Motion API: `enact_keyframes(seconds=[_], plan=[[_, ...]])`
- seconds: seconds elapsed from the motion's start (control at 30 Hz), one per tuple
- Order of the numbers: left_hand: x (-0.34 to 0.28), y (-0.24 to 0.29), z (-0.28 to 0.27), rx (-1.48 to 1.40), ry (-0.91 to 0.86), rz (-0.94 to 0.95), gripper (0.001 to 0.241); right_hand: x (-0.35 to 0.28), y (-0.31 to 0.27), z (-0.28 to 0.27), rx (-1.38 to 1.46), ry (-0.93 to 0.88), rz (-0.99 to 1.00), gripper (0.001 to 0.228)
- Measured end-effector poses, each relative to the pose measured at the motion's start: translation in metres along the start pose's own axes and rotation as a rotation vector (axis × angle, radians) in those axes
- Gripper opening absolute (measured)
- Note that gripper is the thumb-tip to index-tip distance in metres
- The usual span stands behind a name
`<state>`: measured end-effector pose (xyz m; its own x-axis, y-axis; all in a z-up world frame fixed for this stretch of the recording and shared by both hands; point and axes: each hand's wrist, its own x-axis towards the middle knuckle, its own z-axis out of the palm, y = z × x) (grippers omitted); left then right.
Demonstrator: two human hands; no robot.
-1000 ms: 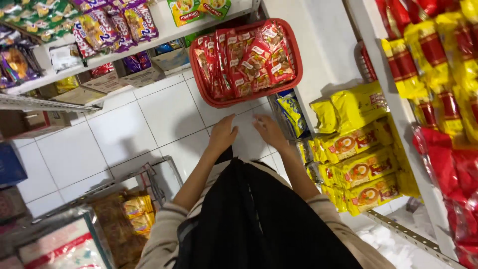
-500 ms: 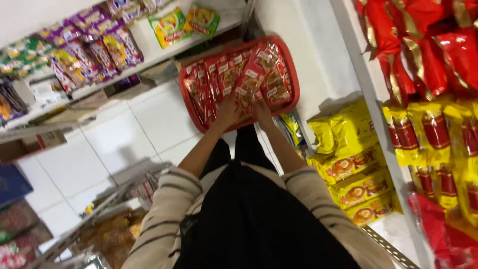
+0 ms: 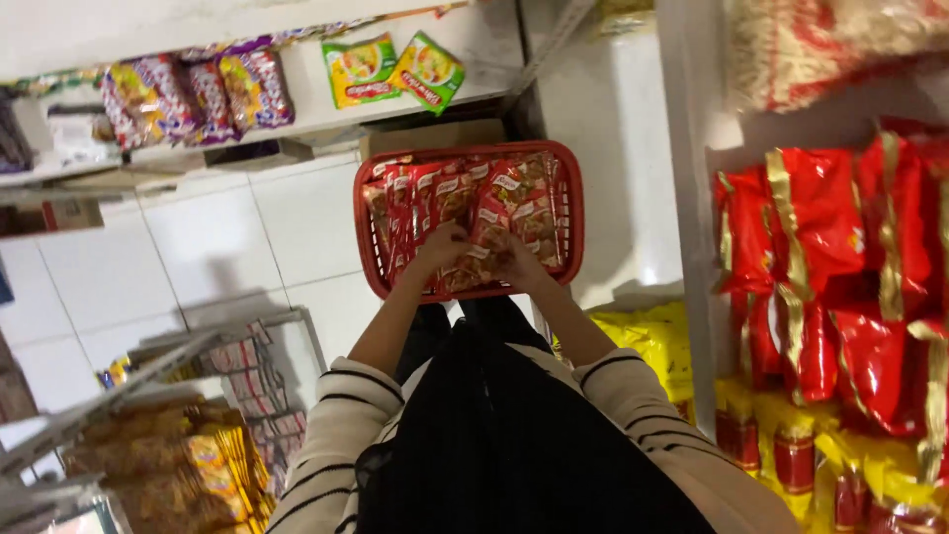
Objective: The person repeatedly picks up seasoning packets from a basket on the floor and stocks them onto grocery shelves by hand.
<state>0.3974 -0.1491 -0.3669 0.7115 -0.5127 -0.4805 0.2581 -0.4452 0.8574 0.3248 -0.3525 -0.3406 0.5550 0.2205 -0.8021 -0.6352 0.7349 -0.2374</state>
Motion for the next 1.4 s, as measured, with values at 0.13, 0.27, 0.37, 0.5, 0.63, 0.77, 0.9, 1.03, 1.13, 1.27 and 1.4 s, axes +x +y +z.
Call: enact_keyframes(seconds=[0.13,0.27,0.37,0.5,0.63,0.77,0.9,1.03,1.13,1.27,1.4], plan=[[-0.023,-0.006,0.011,-0.448,-0.122,-0.136,0.017,-0.007,0.000,0.006,-0.081,-0.023,0.009,0.044],[-0.072,-0.021,0.010,-0.787,-0.052,-0.163,0.029,-0.016,0.005,0.037,-0.245,-0.056,-0.041,0.045],[-0.118,-0.038,0.001,-0.948,0.038,-0.221,0.044,-0.029,0.017,0.066,-0.471,-0.130,-0.040,0.051],[-0.190,-0.044,0.002,-1.319,0.190,0.077,0.063,-0.028,0.063,0.080,-0.769,-0.560,0.021,0.057],[-0.275,-0.043,0.012,-1.474,0.601,0.418,0.063,-0.039,0.165,0.123,-1.112,-0.916,-0.047,0.049],[-0.379,-0.029,0.039,-1.516,1.056,0.808,0.062,-0.108,0.252,0.176,-1.706,-0.765,-0.165,0.056],[-0.480,-0.024,0.080,-1.582,1.267,1.002,0.066,-0.216,0.314,0.237,-1.754,-1.069,-1.050,0.065],[-0.551,-0.035,0.135,-1.428,1.547,0.938,0.079,-0.320,0.381,0.245,-1.364,-1.517,-1.020,0.068],[-0.579,-0.036,0.184,-1.435,1.597,1.158,0.079,-0.359,0.457,0.204,-1.716,-2.164,-1.286,0.077],[-0.652,-0.049,0.247,-1.282,1.901,1.399,0.082,-0.365,0.505,0.110,-1.493,-2.632,-0.890,0.072],[-0.712,-0.059,0.318,-1.078,2.297,1.452,0.087,-0.340,0.531,0.046,-1.156,-2.906,-0.643,0.060]])
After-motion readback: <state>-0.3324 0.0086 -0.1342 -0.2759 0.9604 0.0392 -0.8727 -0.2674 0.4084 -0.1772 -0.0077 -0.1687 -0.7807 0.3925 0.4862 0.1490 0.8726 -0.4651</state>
